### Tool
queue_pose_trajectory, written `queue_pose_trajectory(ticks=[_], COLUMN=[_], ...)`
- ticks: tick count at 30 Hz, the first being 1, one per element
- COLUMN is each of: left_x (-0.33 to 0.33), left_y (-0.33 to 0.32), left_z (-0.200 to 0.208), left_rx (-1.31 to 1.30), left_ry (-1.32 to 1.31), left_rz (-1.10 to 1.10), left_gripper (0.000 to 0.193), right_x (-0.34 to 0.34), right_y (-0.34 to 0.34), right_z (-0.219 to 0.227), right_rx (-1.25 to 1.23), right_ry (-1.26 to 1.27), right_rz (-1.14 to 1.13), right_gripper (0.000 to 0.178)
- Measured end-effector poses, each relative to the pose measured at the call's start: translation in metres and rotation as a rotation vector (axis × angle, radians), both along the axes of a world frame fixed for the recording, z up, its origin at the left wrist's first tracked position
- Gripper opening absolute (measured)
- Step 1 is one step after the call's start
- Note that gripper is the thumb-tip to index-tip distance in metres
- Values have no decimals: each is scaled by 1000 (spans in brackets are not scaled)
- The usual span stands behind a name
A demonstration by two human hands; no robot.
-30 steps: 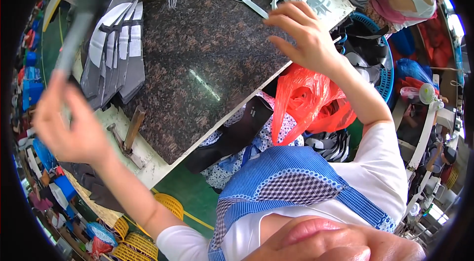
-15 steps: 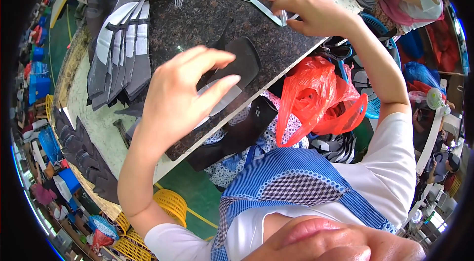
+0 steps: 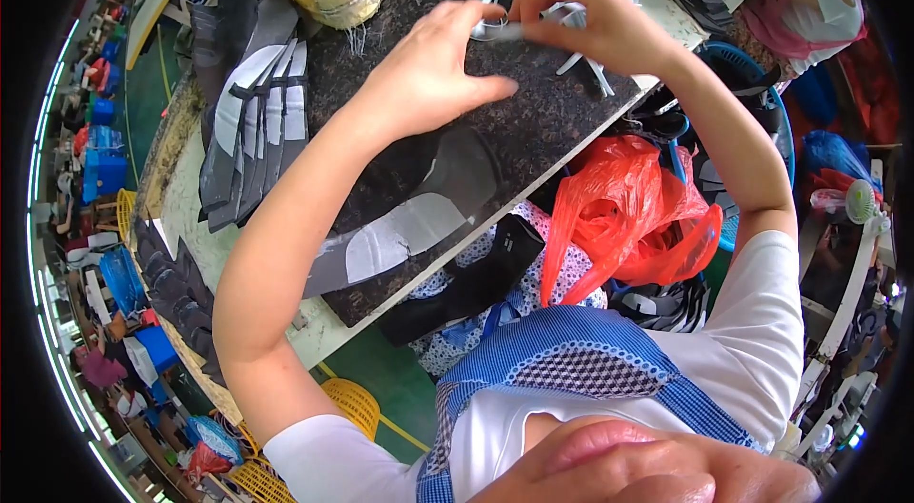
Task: Assembling shoe upper components by applying adhesive strips and folding edges.
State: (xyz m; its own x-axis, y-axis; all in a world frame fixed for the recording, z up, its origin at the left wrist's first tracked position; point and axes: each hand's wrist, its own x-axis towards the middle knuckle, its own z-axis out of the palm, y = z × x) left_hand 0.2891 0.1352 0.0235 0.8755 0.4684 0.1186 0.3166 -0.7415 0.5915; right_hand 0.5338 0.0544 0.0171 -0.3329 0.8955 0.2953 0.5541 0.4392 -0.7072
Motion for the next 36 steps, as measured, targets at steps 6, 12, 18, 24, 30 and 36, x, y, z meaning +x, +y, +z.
queue_pose_trajectory(ticks=[6,12,18,24,30,36], left_x=[15,7,-2,-13,-53,-75], left_y=[15,13,19,14,29,9], left_z=[27,37,39,32,38,54], left_rx=[-448,-588,-670,-709,-715,-573], left_ry=[-180,-267,-259,-412,-432,-524], left_rz=[63,20,30,167,195,213], left_gripper=[23,31,26,26,24,32], right_x=[-8,-7,-24,-29,25,-13], right_y=[18,18,22,36,34,0], right_z=[9,-5,-2,-10,-33,9], right_rx=[-339,-313,-225,-280,-43,289], right_ry=[705,791,683,1196,751,211], right_rz=[-64,45,-91,-327,-614,-570], right_gripper=[17,20,20,16,18,20])
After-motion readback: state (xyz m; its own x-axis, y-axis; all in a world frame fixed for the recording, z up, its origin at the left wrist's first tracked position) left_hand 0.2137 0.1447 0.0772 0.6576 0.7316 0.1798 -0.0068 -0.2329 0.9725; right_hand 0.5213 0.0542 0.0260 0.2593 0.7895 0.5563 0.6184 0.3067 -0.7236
